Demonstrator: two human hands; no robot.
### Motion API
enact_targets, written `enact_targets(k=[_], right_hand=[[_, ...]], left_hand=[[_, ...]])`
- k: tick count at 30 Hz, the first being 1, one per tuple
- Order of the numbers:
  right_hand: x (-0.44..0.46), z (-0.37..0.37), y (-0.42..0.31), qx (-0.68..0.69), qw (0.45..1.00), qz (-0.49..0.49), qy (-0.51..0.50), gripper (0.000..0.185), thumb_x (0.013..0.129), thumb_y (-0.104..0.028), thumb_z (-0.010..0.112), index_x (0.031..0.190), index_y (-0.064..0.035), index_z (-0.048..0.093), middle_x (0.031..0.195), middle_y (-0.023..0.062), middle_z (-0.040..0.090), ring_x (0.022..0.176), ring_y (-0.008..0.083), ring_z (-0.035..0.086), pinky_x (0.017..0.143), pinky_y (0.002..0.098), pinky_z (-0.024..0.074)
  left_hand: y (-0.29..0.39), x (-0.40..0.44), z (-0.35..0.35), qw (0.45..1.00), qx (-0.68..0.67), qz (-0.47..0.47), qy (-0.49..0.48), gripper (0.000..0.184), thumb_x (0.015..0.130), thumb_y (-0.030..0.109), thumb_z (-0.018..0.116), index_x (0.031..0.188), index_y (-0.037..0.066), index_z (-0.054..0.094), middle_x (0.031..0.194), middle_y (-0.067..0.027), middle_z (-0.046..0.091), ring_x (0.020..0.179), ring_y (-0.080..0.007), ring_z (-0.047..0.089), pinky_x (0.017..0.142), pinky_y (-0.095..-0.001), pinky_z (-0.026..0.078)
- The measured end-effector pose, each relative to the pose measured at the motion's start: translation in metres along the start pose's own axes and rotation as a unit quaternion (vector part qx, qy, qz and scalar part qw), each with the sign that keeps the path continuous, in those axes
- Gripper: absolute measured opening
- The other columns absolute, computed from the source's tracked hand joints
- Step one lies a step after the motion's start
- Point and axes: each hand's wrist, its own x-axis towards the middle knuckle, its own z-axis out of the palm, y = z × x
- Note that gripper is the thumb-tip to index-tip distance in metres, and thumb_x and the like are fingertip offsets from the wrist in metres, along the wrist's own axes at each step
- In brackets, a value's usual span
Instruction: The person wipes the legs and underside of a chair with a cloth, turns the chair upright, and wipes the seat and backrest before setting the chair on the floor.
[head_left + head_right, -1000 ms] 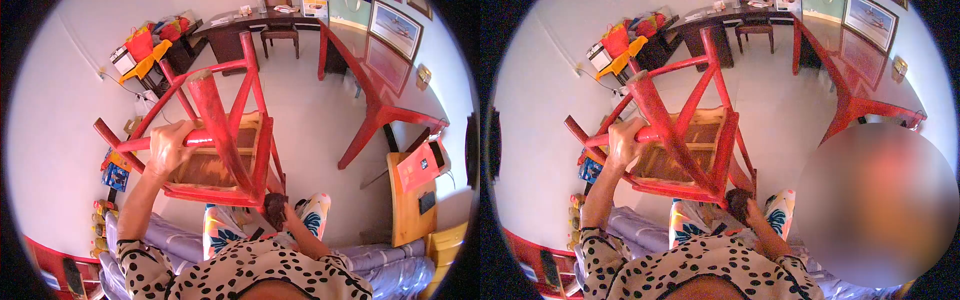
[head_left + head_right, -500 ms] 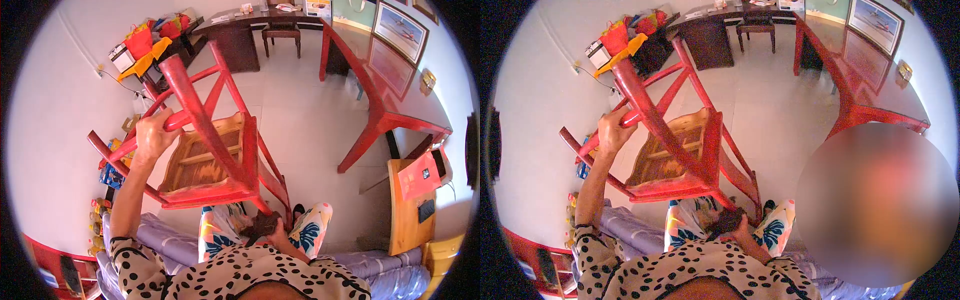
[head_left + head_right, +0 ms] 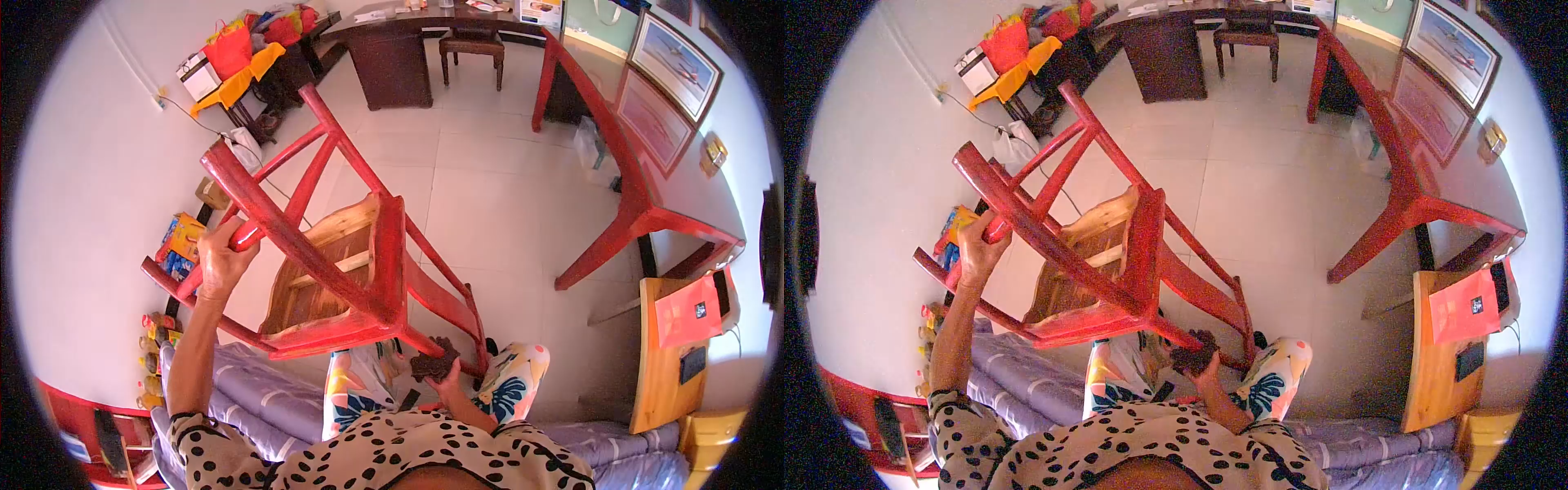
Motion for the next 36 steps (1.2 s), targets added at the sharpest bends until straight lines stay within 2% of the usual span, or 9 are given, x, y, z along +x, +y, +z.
enact_targets(k=[5, 10, 14, 20, 22, 25, 31, 33, 36], right_hand=[[-0.017, 0.048, 0.000, -0.144, 0.989, -0.043, 0.008, 0.079, 0.084, -0.081, 0.039, 0.140, -0.0257, 0.051, 0.139, 0.0052, 0.055, 0.131, 0.0302, 0.049, 0.103, 0.0528, 0.0434], [0.009, 0.042, 0.010, 0.117, 0.985, -0.004, -0.125, 0.075, 0.091, -0.069, 0.041, 0.139, -0.0126, 0.049, 0.140, 0.0135, 0.054, 0.119, 0.0406, 0.058, 0.100, 0.0591, 0.0477], [-0.021, 0.090, 0.004, -0.233, 0.966, -0.091, 0.067, 0.071, 0.093, -0.066, 0.041, 0.141, -0.0138, 0.048, 0.142, 0.0127, 0.052, 0.120, 0.0359, 0.058, 0.099, 0.0541, 0.0503], [0.063, 0.002, 0.019, -0.124, 0.985, -0.120, -0.024, 0.076, 0.090, -0.068, 0.049, 0.146, -0.0167, 0.042, 0.146, 0.0070, 0.048, 0.129, 0.0292, 0.049, 0.106, 0.0515, 0.0424], [0.039, 0.087, -0.011, 0.017, 1.000, -0.023, -0.007, 0.081, 0.086, -0.072, 0.053, 0.146, -0.0175, 0.044, 0.149, 0.0046, 0.046, 0.131, 0.0285, 0.047, 0.107, 0.0521, 0.0401], [0.020, 0.170, -0.045, -0.056, 0.992, -0.097, 0.058, 0.072, 0.090, -0.065, 0.053, 0.141, -0.0142, 0.047, 0.148, 0.0070, 0.047, 0.131, 0.0282, 0.047, 0.106, 0.0525, 0.0410], [-0.011, 0.208, -0.085, -0.183, 0.956, -0.206, -0.102, 0.043, 0.098, -0.033, 0.051, 0.130, -0.0049, 0.050, 0.126, 0.0123, 0.056, 0.119, 0.0278, 0.052, 0.108, 0.0446, 0.0406], [-0.023, 0.253, -0.082, -0.031, 0.936, -0.150, -0.318, 0.041, 0.091, -0.017, 0.054, 0.130, -0.0042, 0.050, 0.126, 0.0113, 0.059, 0.116, 0.0242, 0.057, 0.105, 0.0371, 0.0425], [-0.062, 0.231, -0.092, -0.083, 0.967, -0.143, -0.193, 0.038, 0.092, -0.017, 0.052, 0.128, -0.0042, 0.051, 0.122, 0.0130, 0.059, 0.112, 0.0239, 0.059, 0.102, 0.0366, 0.0444]], left_hand=[[-0.020, -0.003, 0.000, 1.000, -0.013, -0.012, -0.011, 0.017, 0.072, 0.010, 0.075, 0.080, 0.003, 0.063, 0.062, -0.0164, 0.051, 0.053, -0.0264, 0.054, 0.054, -0.0351, 0.045], [-0.045, 0.015, -0.010, 1.000, 0.010, -0.018, -0.008, 0.019, 0.076, 0.012, 0.074, 0.091, 0.003, 0.067, 0.063, -0.0147, 0.051, 0.055, -0.0148, 0.050, 0.057, -0.0315, 0.046], [-0.083, 0.030, -0.019, 0.996, 0.016, -0.081, -0.039, 0.023, 0.079, 0.012, 0.073, 0.100, 0.003, 0.070, 0.064, -0.0141, 0.054, 0.059, -0.0095, 0.049, 0.060, -0.0293, 0.047], [-0.122, 0.050, -0.034, 0.992, -0.043, -0.121, 0.013, 0.021, 0.084, 0.009, 0.068, 0.102, 0.000, 0.068, 0.069, 0.0007, 0.055, 0.064, -0.0078, 0.048, 0.063, -0.0263, 0.046], [-0.129, 0.050, -0.045, 0.986, -0.052, -0.158, 0.026, 0.020, 0.084, 0.011, 0.068, 0.100, -0.002, 0.067, 0.069, 0.0031, 0.054, 0.065, -0.0074, 0.047, 0.062, -0.0266, 0.044], [-0.165, 0.040, -0.060, 0.978, -0.033, -0.203, 0.034, 0.022, 0.083, 0.013, 0.069, 0.099, -0.001, 0.067, 0.068, 0.0029, 0.053, 0.064, -0.0067, 0.046, 0.059, -0.0262, 0.042], [-0.203, 0.008, -0.053, 0.950, -0.159, -0.263, 0.062, 0.018, 0.085, 0.018, 0.067, 0.084, 0.000, 0.063, 0.062, 0.0023, 0.050, 0.053, -0.0066, 0.045, 0.049, -0.0278, 0.036], [-0.214, 0.007, -0.036, 0.950, -0.166, -0.255, 0.069, 0.018, 0.085, 0.018, 0.067, 0.081, 0.001, 0.062, 0.061, 0.0027, 0.050, 0.051, -0.0065, 0.044, 0.046, -0.0277, 0.035], [-0.214, 0.017, -0.001, 0.957, -0.174, -0.226, 0.056, 0.017, 0.085, 0.017, 0.066, 0.077, 0.004, 0.059, 0.058, 0.0041, 0.048, 0.049, -0.0061, 0.044, 0.045, -0.0265, 0.033]])
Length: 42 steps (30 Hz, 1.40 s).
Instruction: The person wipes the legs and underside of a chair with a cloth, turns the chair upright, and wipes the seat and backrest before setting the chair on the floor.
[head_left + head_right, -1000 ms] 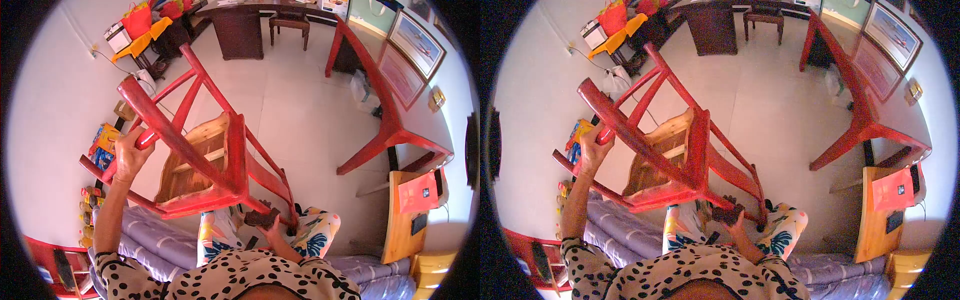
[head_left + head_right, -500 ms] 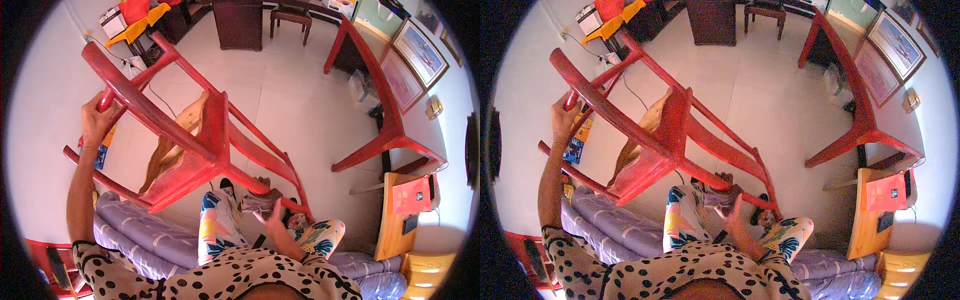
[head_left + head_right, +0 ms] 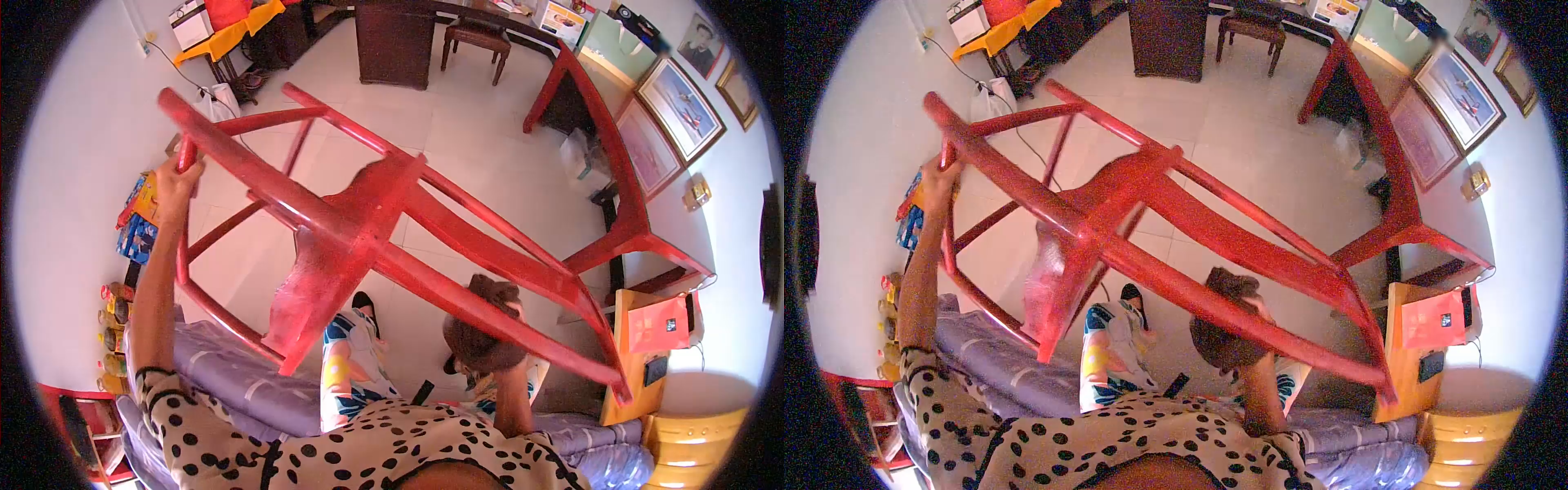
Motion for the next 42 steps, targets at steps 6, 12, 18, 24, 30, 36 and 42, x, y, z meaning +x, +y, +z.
enact_targets(k=[6, 12, 18, 24, 30, 36, 42], right_hand=[[-0.072, -0.035, -0.023, -0.266, 0.935, -0.119, 0.201, 0.035, 0.092, -0.024, 0.055, 0.118, 0.0000, 0.055, 0.111, 0.0140, 0.063, 0.102, 0.0243, 0.062, 0.096, 0.0370, 0.0470], [-0.092, 0.004, -0.054, -0.233, 0.931, -0.212, 0.186, 0.030, 0.093, -0.020, 0.056, 0.116, -0.0003, 0.058, 0.113, 0.0178, 0.063, 0.104, 0.0268, 0.062, 0.093, 0.0377, 0.0477], [-0.119, -0.040, -0.069, -0.639, 0.635, -0.413, 0.133, 0.020, 0.092, -0.013, 0.059, 0.108, -0.0022, 0.062, 0.116, 0.0226, 0.062, 0.108, 0.0360, 0.061, 0.095, 0.0430, 0.0466], [-0.100, 0.009, -0.077, -0.686, 0.611, -0.346, 0.192, 0.016, 0.082, -0.005, 0.068, 0.098, -0.0036, 0.068, 0.111, 0.0161, 0.065, 0.107, 0.0293, 0.062, 0.098, 0.0376, 0.0458], [-0.073, -0.005, -0.076, -0.706, 0.609, -0.297, 0.206, 0.022, 0.087, -0.016, 0.067, 0.101, 0.0001, 0.065, 0.114, 0.0169, 0.064, 0.106, 0.0278, 0.061, 0.093, 0.0378, 0.0467], [-0.044, 0.010, -0.071, -0.706, 0.605, -0.282, 0.236, 0.018, 0.080, -0.009, 0.070, 0.097, -0.0052, 0.068, 0.100, 0.0106, 0.065, 0.096, 0.0247, 0.063, 0.089, 0.0344, 0.0478], [-0.043, -0.014, -0.087, -0.775, 0.553, -0.212, 0.218, 0.024, 0.080, -0.014, 0.072, 0.103, -0.0063, 0.068, 0.099, 0.0079, 0.065, 0.094, 0.0224, 0.063, 0.084, 0.0340, 0.0483]], left_hand=[[0.015, 0.042, 0.103, 0.994, -0.054, 0.020, -0.090, 0.018, 0.081, 0.021, 0.069, 0.086, 0.003, 0.067, 0.056, 0.0008, 0.051, 0.046, -0.0074, 0.048, 0.042, -0.0276, 0.038], [0.044, 0.046, 0.270, 0.985, 0.057, 0.091, -0.138, 0.032, 0.072, 0.032, 0.075, 0.090, 0.006, 0.071, 0.072, -0.0173, 0.066, 0.068, -0.0299, 0.066, 0.066, -0.0429, 0.051], [0.020, -0.038, 0.387, 0.978, -0.014, 0.039, -0.204, 0.025, 0.067, 0.020, 0.079, 0.084, 0.004, 0.071, 0.072, -0.0171, 0.067, 0.071, -0.0308, 0.068, 0.068, -0.0436, 0.051], [-0.016, -0.101, 0.443, 0.970, -0.057, -0.040, -0.232, 0.024, 0.063, 0.016, 0.081, 0.078, 0.002, 0.068, 0.068, -0.0155, 0.064, 0.065, -0.0293, 0.064, 0.064, -0.0422, 0.050], [-0.055, -0.122, 0.474, 0.962, -0.041, -0.087, -0.255, 0.033, 0.066, 0.017, 0.081, 0.092, 0.005, 0.065, 0.077, -0.0149, 0.066, 0.074, -0.0308, 0.066, 0.069, -0.0431, 0.052], [-0.087, -0.160, 0.507, 0.940, 0.078, -0.021, -0.331, 0.091, 0.068, 0.024, 0.082, 0.144, 0.015, 0.032, 0.134, -0.0235, 0.051, 0.116, -0.0423, 0.054, 0.096, -0.0519, 0.047], [-0.055, -0.190, 0.484, 0.948, 0.084, 0.020, -0.306, 0.091, 0.074, 0.031, 0.080, 0.147, 0.009, 0.031, 0.142, -0.0219, 0.043, 0.131, -0.0410, 0.042, 0.107, -0.0502, 0.039]])
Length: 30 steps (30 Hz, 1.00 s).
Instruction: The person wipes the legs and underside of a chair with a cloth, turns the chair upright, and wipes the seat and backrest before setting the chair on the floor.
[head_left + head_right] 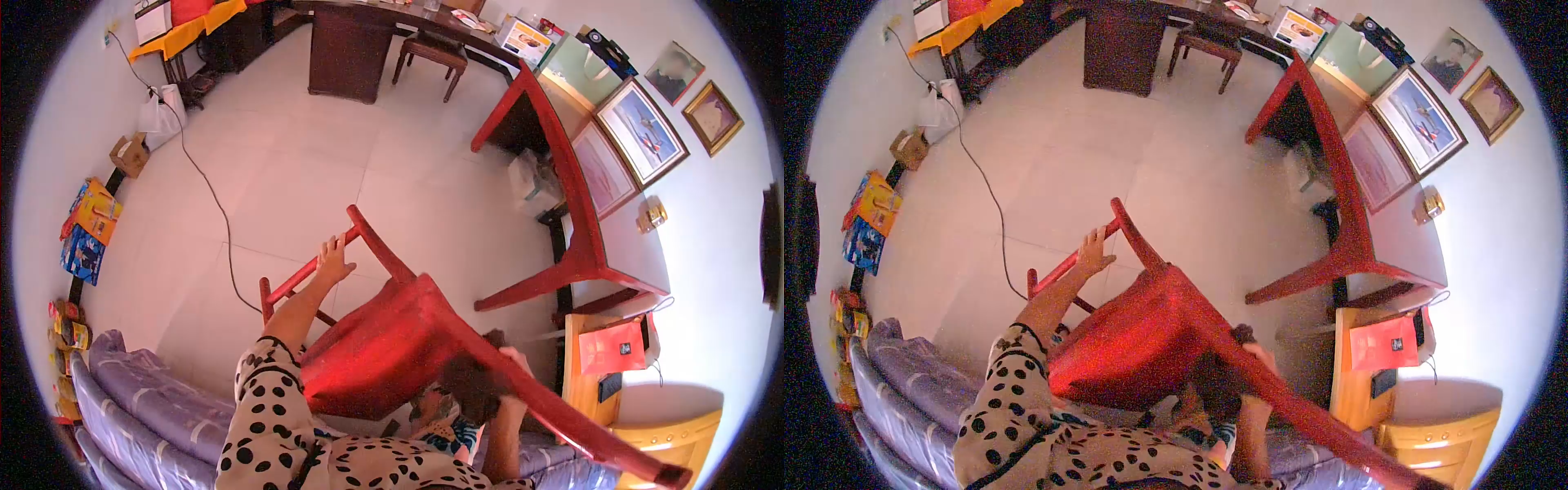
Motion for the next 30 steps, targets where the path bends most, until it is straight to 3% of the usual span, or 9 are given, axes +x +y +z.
enact_targets(k=[2, 6, 8, 11, 14, 16, 22, 25, 30], right_hand=[[0.015, -0.001, -0.015, -0.095, 0.994, 0.045, -0.019, 0.026, 0.081, -0.016, 0.070, 0.104, -0.0038, 0.067, 0.102, 0.0060, 0.065, 0.093, 0.0200, 0.062, 0.086, 0.0328, 0.0482], [0.032, 0.020, -0.013, 0.144, 0.986, 0.024, 0.085, 0.025, 0.083, -0.003, 0.068, 0.108, -0.0038, 0.067, 0.104, 0.0081, 0.068, 0.098, 0.0195, 0.064, 0.089, 0.0336, 0.0493], [0.052, 0.024, -0.022, 0.212, 0.974, 0.034, 0.074, 0.028, 0.083, 0.002, 0.066, 0.111, -0.0021, 0.066, 0.108, 0.0063, 0.067, 0.100, 0.0166, 0.063, 0.091, 0.0321, 0.0489], [0.079, 0.044, -0.003, 0.258, 0.962, 0.008, 0.086, 0.032, 0.082, 0.006, 0.064, 0.113, -0.0005, 0.064, 0.109, 0.0043, 0.066, 0.100, 0.0153, 0.062, 0.091, 0.0309, 0.0488], [0.097, 0.043, -0.013, 0.193, 0.979, 0.018, 0.057, 0.033, 0.080, 0.006, 0.065, 0.113, 0.0004, 0.064, 0.108, 0.0052, 0.066, 0.099, 0.0167, 0.062, 0.092, 0.0316, 0.0486], [0.116, 0.060, 0.005, 0.288, 0.950, -0.047, 0.108, 0.028, 0.079, 0.005, 0.068, 0.106, 0.0028, 0.066, 0.105, 0.0055, 0.067, 0.099, 0.0169, 0.062, 0.091, 0.0321, 0.0479], [0.161, 0.059, 0.016, 0.345, 0.932, 0.014, 0.109, 0.010, 0.073, 0.001, 0.071, 0.081, 0.0044, 0.068, 0.079, 0.0063, 0.068, 0.070, 0.0166, 0.064, 0.065, 0.0333, 0.0525], [0.172, 0.051, 0.038, 0.358, 0.925, 0.101, 0.074, 0.013, 0.073, 0.000, 0.071, 0.085, 0.0042, 0.067, 0.083, 0.0072, 0.069, 0.073, 0.0195, 0.065, 0.067, 0.0345, 0.0527], [0.203, 0.055, 0.094, 0.314, 0.932, 0.123, 0.130, 0.025, 0.072, -0.005, 0.074, 0.096, 0.0020, 0.066, 0.090, 0.0098, 0.069, 0.082, 0.0251, 0.065, 0.074, 0.0376, 0.0522]], left_hand=[[0.012, -0.015, -0.010, 0.997, -0.066, -0.009, -0.030, 0.077, 0.079, 0.036, 0.075, 0.142, 0.007, 0.041, 0.135, -0.0217, 0.051, 0.127, -0.0386, 0.048, 0.107, -0.0464, 0.040], [0.064, -0.082, -0.106, 0.908, -0.316, -0.107, -0.253, 0.056, 0.091, 0.047, 0.059, 0.126, 0.003, 0.062, 0.113, -0.0213, 0.065, 0.114, -0.0339, 0.060, 0.103, -0.0382, 0.043], [0.078, -0.152, -0.132, 0.944, -0.294, 0.036, -0.144, 0.064, 0.091, 0.046, 0.062, 0.138, 0.004, 0.052, 0.121, -0.0188, 0.061, 0.115, -0.0347, 0.058, 0.099, -0.0425, 0.045], [0.093, -0.245, -0.140, 0.998, 0.034, 0.041, 0.026, 0.080, 0.086, 0.051, 0.067, 0.147, 0.008, 0.040, 0.131, -0.0153, 0.056, 0.120, -0.0335, 0.054, 0.099, -0.0444, 0.044], [0.091, -0.247, -0.115, 0.987, 0.114, 0.041, 0.109, 0.086, 0.084, 0.048, 0.070, 0.151, 0.012, 0.031, 0.134, -0.0138, 0.053, 0.116, -0.0339, 0.055, 0.095, -0.0471, 0.046], [0.094, -0.238, -0.115, 0.980, 0.144, 0.050, 0.131, 0.082, 0.083, 0.045, 0.070, 0.149, 0.012, 0.035, 0.128, -0.0116, 0.055, 0.110, -0.0310, 0.057, 0.090, -0.0459, 0.048], [0.096, -0.181, -0.106, 0.969, 0.174, 0.084, 0.156, 0.072, 0.085, 0.048, 0.067, 0.145, 0.015, 0.042, 0.107, -0.0080, 0.058, 0.098, -0.0277, 0.059, 0.080, -0.0448, 0.052], [0.104, -0.159, -0.103, 0.967, 0.188, 0.099, 0.141, 0.069, 0.087, 0.049, 0.065, 0.143, 0.016, 0.044, 0.105, -0.0085, 0.059, 0.096, -0.0285, 0.060, 0.079, -0.0451, 0.053], [0.114, -0.122, -0.100, 0.969, 0.189, 0.120, 0.107, 0.059, 0.089, 0.046, 0.064, 0.140, 0.019, 0.050, 0.108, -0.0099, 0.062, 0.104, -0.0294, 0.061, 0.084, -0.0458, 0.054]])
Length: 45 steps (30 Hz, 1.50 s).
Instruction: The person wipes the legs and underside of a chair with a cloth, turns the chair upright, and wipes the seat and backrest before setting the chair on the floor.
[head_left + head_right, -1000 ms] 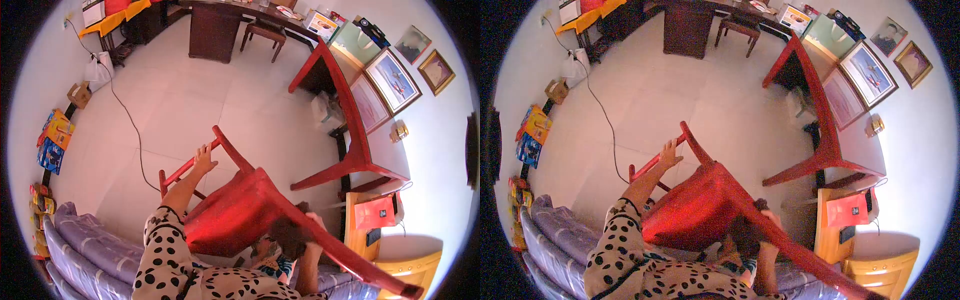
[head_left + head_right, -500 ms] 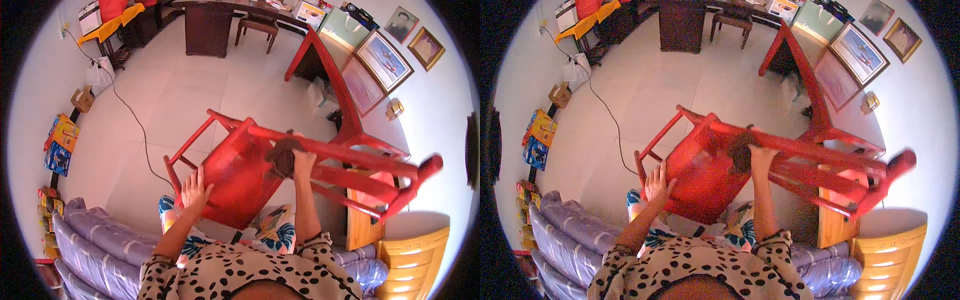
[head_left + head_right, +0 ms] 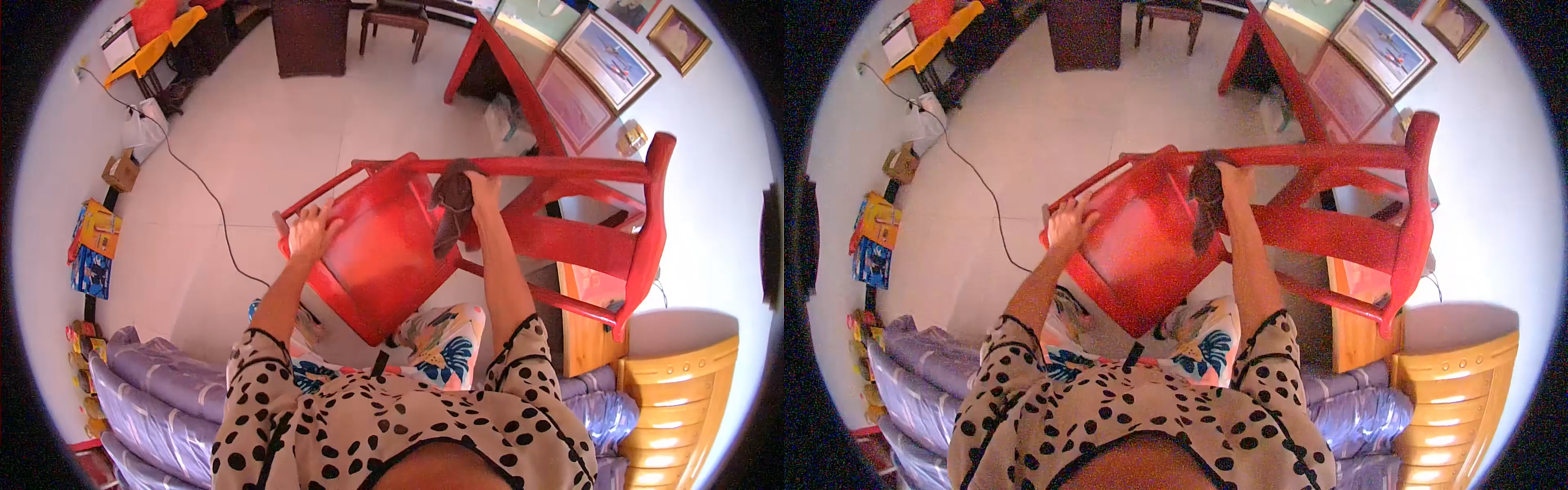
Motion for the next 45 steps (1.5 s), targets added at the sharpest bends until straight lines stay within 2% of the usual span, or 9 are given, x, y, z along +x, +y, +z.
enact_targets(k=[9, 15, 18, 23, 27, 30, 35, 41, 45], right_hand=[[0.007, 0.023, -0.009, -0.145, 0.988, -0.019, -0.048, 0.042, 0.073, -0.013, 0.078, 0.107, 0.0063, 0.063, 0.091, 0.0119, 0.069, 0.083, 0.0240, 0.064, 0.075, 0.0362, 0.0513], [0.014, 0.025, 0.020, 0.083, 0.994, 0.048, -0.048, 0.048, 0.076, -0.008, 0.074, 0.122, 0.0019, 0.062, 0.106, 0.0157, 0.069, 0.094, 0.0244, 0.065, 0.082, 0.0361, 0.0524], [0.000, 0.017, 0.050, 0.041, 0.994, 0.093, -0.039, 0.053, 0.074, -0.007, 0.073, 0.125, -0.0006, 0.060, 0.114, 0.0164, 0.066, 0.101, 0.0261, 0.064, 0.089, 0.0357, 0.0509], [-0.073, -0.018, 0.177, -0.375, 0.904, -0.138, -0.151, 0.069, 0.068, -0.003, 0.073, 0.134, -0.0049, 0.053, 0.126, 0.0152, 0.062, 0.115, 0.0313, 0.061, 0.103, 0.0379, 0.0464], [-0.160, -0.021, 0.194, -0.537, 0.811, -0.034, -0.227, 0.080, 0.068, -0.005, 0.073, 0.142, -0.0070, 0.042, 0.129, 0.0178, 0.051, 0.109, 0.0415, 0.061, 0.090, 0.0452, 0.0531], [-0.164, -0.021, 0.197, -0.538, 0.809, -0.045, -0.232, 0.081, 0.068, -0.006, 0.075, 0.141, -0.0085, 0.040, 0.129, 0.0175, 0.045, 0.098, 0.0427, 0.064, 0.078, 0.0489, 0.0562], [-0.154, -0.024, 0.206, -0.532, 0.810, -0.067, -0.237, 0.078, 0.071, -0.005, 0.072, 0.141, -0.0083, 0.038, 0.128, 0.0176, 0.043, 0.094, 0.0445, 0.064, 0.076, 0.0508, 0.0558], [-0.146, -0.016, 0.202, -0.516, 0.813, -0.070, -0.262, 0.073, 0.074, -0.009, 0.070, 0.141, -0.0064, 0.040, 0.130, 0.0193, 0.043, 0.097, 0.0454, 0.062, 0.081, 0.0504, 0.0544], [-0.156, 0.004, 0.197, -0.576, 0.757, -0.075, -0.299, 0.078, 0.072, -0.011, 0.072, 0.143, -0.0074, 0.040, 0.135, 0.0177, 0.042, 0.099, 0.0420, 0.063, 0.080, 0.0486, 0.0559]], left_hand=[[-0.043, 0.066, 0.026, 0.995, -0.089, 0.034, -0.034, 0.040, 0.097, 0.042, 0.054, 0.134, 0.025, 0.057, 0.109, -0.0149, 0.068, 0.097, -0.0346, 0.065, 0.082, -0.0483, 0.055], [-0.038, 0.111, 0.057, 0.993, -0.087, 0.048, -0.058, 0.040, 0.098, 0.046, 0.050, 0.132, 0.027, 0.056, 0.103, -0.0086, 0.067, 0.093, -0.0315, 0.066, 0.079, -0.0470, 0.056], [-0.052, 0.119, 0.069, 0.995, -0.070, 0.053, -0.043, 0.041, 0.099, 0.047, 0.048, 0.133, 0.026, 0.056, 0.103, -0.0083, 0.067, 0.092, -0.0315, 0.067, 0.079, -0.0467, 0.056], [-0.064, 0.138, 0.080, 0.993, -0.046, 0.032, -0.105, 0.046, 0.097, 0.049, 0.050, 0.137, 0.026, 0.053, 0.115, -0.0077, 0.065, 0.107, -0.0309, 0.062, 0.090, -0.0491, 0.051], [-0.075, 0.135, 0.094, 0.990, 0.049, 0.114, 0.066, 0.052, 0.094, 0.047, 0.057, 0.141, 0.026, 0.049, 0.135, -0.0064, 0.055, 0.126, -0.0316, 0.050, 0.104, -0.0484, 0.040], [-0.061, 0.096, 0.077, 0.990, -0.052, -0.032, 0.126, 0.057, 0.092, 0.041, 0.064, 0.143, 0.021, 0.047, 0.145, -0.0098, 0.046, 0.133, -0.0335, 0.041, 0.110, -0.0482, 0.034], [-0.019, -0.097, 0.146, 0.871, -0.341, -0.329, 0.130, 0.080, 0.082, 0.028, 0.079, 0.146, 0.003, 0.038, 0.145, -0.0223, 0.042, 0.134, -0.0371, 0.039, 0.112, -0.0469, 0.031], [0.023, -0.128, 0.145, 0.610, -0.679, -0.409, -0.005, 0.069, 0.079, 0.017, 0.082, 0.137, 0.002, 0.047, 0.126, -0.0116, 0.059, 0.113, -0.0258, 0.057, 0.098, -0.0394, 0.045], [-0.002, -0.115, 0.150, 0.578, -0.698, -0.422, -0.036, 0.062, 0.078, 0.012, 0.082, 0.131, 0.004, 0.052, 0.114, -0.0071, 0.064, 0.101, -0.0232, 0.062, 0.089, -0.0381, 0.050]])
